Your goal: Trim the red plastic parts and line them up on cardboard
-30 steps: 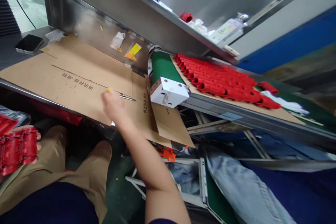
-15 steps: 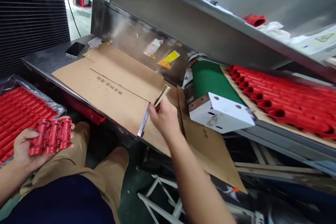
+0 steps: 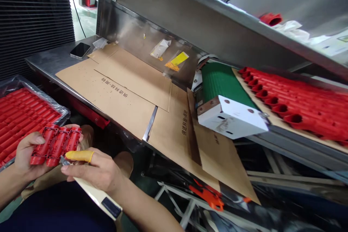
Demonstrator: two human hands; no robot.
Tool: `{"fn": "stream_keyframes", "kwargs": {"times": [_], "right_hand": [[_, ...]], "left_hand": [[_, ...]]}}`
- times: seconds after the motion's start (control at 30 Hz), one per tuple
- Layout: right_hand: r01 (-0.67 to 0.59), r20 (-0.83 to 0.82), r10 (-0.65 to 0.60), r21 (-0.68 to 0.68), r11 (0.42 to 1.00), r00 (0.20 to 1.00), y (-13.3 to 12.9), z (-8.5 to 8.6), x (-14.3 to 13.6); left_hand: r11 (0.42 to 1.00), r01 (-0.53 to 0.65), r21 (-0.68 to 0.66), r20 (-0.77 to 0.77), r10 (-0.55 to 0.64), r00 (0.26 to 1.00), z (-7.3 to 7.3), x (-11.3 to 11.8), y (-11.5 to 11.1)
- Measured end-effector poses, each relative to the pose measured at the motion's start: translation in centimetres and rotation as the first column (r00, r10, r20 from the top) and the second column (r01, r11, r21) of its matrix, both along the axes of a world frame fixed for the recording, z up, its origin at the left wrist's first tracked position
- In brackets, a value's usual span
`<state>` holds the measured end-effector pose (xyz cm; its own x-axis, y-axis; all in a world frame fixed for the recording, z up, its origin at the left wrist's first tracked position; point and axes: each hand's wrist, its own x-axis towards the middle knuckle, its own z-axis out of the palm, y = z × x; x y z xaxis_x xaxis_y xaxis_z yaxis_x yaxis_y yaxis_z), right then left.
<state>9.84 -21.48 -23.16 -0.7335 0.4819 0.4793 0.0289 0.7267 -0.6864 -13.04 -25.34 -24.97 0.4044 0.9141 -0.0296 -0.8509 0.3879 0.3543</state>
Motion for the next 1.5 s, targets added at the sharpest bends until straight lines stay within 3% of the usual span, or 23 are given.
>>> {"fn": "stream_keyframes", "kwargs": {"times": [0.23,0.33,0.43,0.6,0.73,0.83,0.9,0.97,1.03,1.13,1.2,1.27,1.33,1.4,1.5], "right_hand": [[-0.015,-0.111,0.028,0.118,0.993,0.993,0.0,0.7,-0.3],[-0.052,-0.073,0.057,0.074,0.996,0.996,0.0,0.7,-0.2],[-0.056,-0.057,0.063,0.113,0.992,0.996,0.2,1.0,-0.2],[-0.141,0.137,0.119,0.167,0.976,0.983,0.8,3.2,-0.1],[-0.146,0.238,0.047,0.419,0.896,0.970,0.7,4.1,-0.6],[-0.105,0.167,0.009,0.578,0.809,0.986,0.1,3.2,-1.2],[-0.074,0.121,0.001,0.605,0.793,0.993,-0.3,2.2,-1.4],[0.006,0.073,-0.057,0.563,0.826,0.996,-0.1,1.3,-1.3],[0.168,0.010,-0.195,0.460,0.872,0.981,0.6,0.6,-0.9],[0.452,-0.067,-0.452,0.271,0.850,0.890,2.2,0.6,0.2],[0.511,-0.090,-0.503,0.126,0.850,0.860,2.5,1.0,0.8],[0.397,-0.105,-0.396,-0.014,0.918,0.912,2.0,1.3,1.0],[0.177,-0.132,-0.180,-0.034,0.984,0.975,1.0,1.4,0.7],[0.041,-0.162,-0.037,0.022,0.999,0.986,0.0,1.3,0.1],[-0.016,-0.188,0.037,0.111,0.994,0.982,-0.4,0.8,-0.7]], "left_hand": [[0.997,-0.049,-0.061,-0.005,0.049,0.999,-0.6,-0.1,-0.3],[0.996,-0.065,-0.064,-0.010,0.065,0.998,-0.7,-0.2,-0.3],[0.994,-0.070,-0.083,-0.024,0.068,0.997,-0.5,-0.2,-0.3],[0.980,-0.078,-0.181,-0.080,0.064,0.995,-0.7,0.0,-0.5],[0.976,-0.053,-0.211,-0.067,0.040,0.997,-1.2,-0.1,-0.7],[0.970,-0.028,-0.243,-0.041,0.018,0.999,-1.4,-0.3,-0.7],[0.961,-0.019,-0.275,-0.030,0.011,0.999,-1.5,-0.4,-0.8],[0.955,-0.019,-0.296,-0.038,0.008,0.999,-1.6,-0.5,-0.8],[0.959,-0.014,-0.284,-0.043,0.002,0.999,-1.5,-0.5,-0.7],[0.972,0.004,-0.234,-0.041,-0.014,0.999,-1.3,-0.4,-0.6],[0.980,0.027,-0.199,-0.031,-0.034,0.999,-1.2,-0.2,-0.5],[0.982,0.036,-0.184,-0.035,-0.044,0.998,-1.0,-0.2,-0.4],[0.983,0.023,-0.185,-0.051,-0.033,0.998,-0.8,-0.2,-0.5],[0.979,-0.002,-0.203,-0.074,-0.013,0.997,-0.6,-0.1,-0.5],[0.971,-0.021,-0.237,-0.069,0.005,0.998,-0.3,0.0,-0.5]]}}
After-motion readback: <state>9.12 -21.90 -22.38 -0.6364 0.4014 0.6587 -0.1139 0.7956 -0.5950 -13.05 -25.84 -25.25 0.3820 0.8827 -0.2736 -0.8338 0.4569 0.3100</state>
